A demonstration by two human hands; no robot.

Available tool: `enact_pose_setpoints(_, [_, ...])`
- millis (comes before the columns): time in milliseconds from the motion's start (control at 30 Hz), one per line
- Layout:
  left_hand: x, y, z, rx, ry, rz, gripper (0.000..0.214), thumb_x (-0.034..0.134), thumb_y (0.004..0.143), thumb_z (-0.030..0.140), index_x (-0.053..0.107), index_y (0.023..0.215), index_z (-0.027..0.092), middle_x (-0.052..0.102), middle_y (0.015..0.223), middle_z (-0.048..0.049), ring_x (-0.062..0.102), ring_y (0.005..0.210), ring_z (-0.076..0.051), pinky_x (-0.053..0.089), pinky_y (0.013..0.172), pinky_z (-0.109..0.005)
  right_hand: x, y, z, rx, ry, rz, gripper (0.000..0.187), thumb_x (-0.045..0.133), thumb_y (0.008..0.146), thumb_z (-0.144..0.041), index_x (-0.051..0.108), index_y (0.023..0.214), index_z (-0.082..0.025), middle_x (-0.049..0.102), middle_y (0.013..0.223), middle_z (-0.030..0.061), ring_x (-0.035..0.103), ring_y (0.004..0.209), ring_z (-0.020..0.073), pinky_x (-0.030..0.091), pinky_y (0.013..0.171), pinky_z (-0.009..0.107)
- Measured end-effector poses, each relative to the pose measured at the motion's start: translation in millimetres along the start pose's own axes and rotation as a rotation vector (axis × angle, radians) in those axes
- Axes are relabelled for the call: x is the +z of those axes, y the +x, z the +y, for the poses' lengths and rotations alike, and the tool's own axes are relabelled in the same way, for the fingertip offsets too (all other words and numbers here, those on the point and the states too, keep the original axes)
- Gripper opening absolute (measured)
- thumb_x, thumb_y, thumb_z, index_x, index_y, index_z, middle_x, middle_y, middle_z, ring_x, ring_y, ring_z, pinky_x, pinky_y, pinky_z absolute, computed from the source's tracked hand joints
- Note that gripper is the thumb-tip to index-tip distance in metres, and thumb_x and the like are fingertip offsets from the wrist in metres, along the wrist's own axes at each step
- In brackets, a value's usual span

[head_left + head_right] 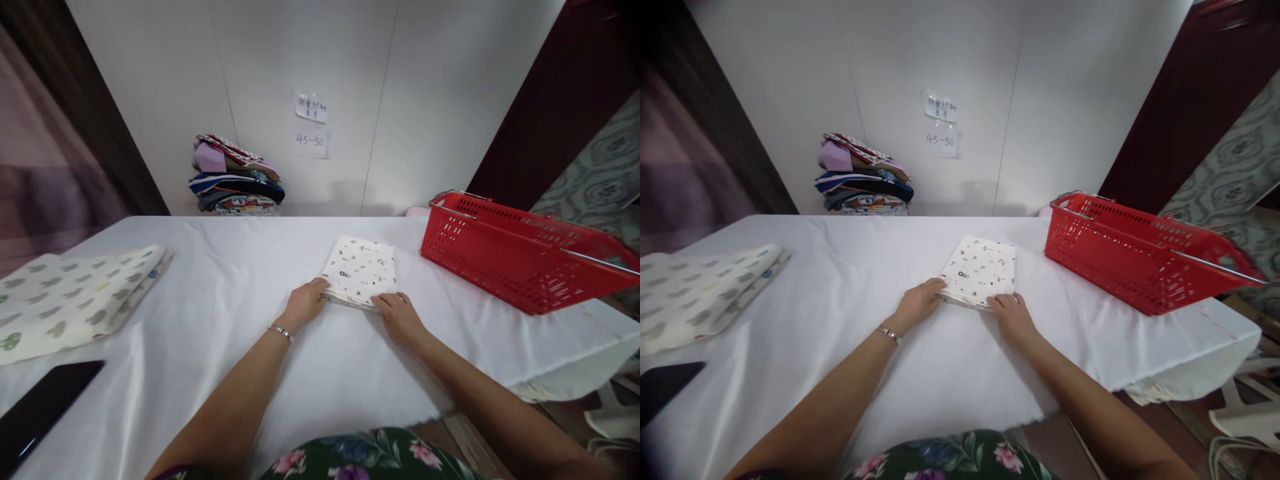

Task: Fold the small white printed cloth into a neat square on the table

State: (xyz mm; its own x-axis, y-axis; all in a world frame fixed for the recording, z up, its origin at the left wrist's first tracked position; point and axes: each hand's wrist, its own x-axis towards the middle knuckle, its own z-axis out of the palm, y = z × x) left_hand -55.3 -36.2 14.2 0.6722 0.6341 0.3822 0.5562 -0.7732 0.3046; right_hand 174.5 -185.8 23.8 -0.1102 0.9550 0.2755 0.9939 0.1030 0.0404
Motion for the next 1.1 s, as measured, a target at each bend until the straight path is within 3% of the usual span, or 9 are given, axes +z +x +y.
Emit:
enact_pose_setpoints(167, [0.6, 3, -1, 0.11, 0.017, 0.068, 0.03, 0.057, 0.078, 0.031, 0.058, 0.108, 0.025, 0.055, 0.122, -0.0023, 0.049, 0.105, -0.022, 0.044, 0.084, -0.036, -9, 5, -12, 0.007, 0.035, 0.021, 0.035, 0.045, 0.082, -0.016, 0.051, 0.116, -0.02, 0.058, 0.11, 0.0099, 0.05, 0.102, 0.022, 0.013, 0.102, 0.047])
enact_pose_setpoints(333, [5.5, 6, 3, 0.194, -0.057, 0.075, 0.025, 0.05, 0.085, 0.031, 0.059, 0.107, 0.023, 0.059, 0.112, -0.0041, 0.049, 0.105, -0.02, 0.041, 0.086, -0.036, -16, 33, -25, 0.002, 0.13, -0.049, 0.025, 0.041, 0.088, -0.021, 0.056, 0.108, -0.02, 0.061, 0.104, 0.0081, 0.053, 0.098, 0.0186, 0.027, 0.094, 0.038])
enact_pose_setpoints(500, [9.4, 6, 4, 0.166, -0.098, 0.085, 0.021, 0.046, 0.088, 0.027, 0.06, 0.103, 0.023, 0.06, 0.103, -0.0041, 0.051, 0.099, -0.018, 0.041, 0.084, -0.034, -10, 53, -31, 0.009, 0.15, -0.094, 0.021, 0.042, 0.09, -0.026, 0.062, 0.093, -0.02, 0.062, 0.09, 0.0056, 0.054, 0.086, 0.0176, 0.036, 0.077, 0.03])
enact_pose_setpoints(800, [6.4, 8, 10, 0.157, -0.118, 0.083, 0.023, 0.039, 0.091, 0.027, 0.062, 0.096, 0.022, 0.061, 0.096, -0.0038, 0.052, 0.094, -0.016, 0.039, 0.084, -0.033, 15, 45, -25, -0.015, 0.249, 0.161, 0.026, 0.037, 0.091, -0.022, 0.063, 0.094, -0.018, 0.06, 0.09, 0.0076, 0.051, 0.083, 0.0186, 0.038, 0.074, 0.03])
enact_pose_setpoints(1100, [-0.7, 5, 5, 0.174, -0.156, 0.014, 0.021, 0.047, 0.087, 0.031, 0.06, 0.101, 0.023, 0.059, 0.102, -0.0043, 0.052, 0.097, -0.018, 0.04, 0.084, -0.034, 12, 44, -23, -0.081, 0.292, 0.069, 0.019, 0.044, 0.089, -0.025, 0.06, 0.098, -0.019, 0.058, 0.092, 0.0069, 0.051, 0.083, 0.0183, 0.037, 0.073, 0.03])
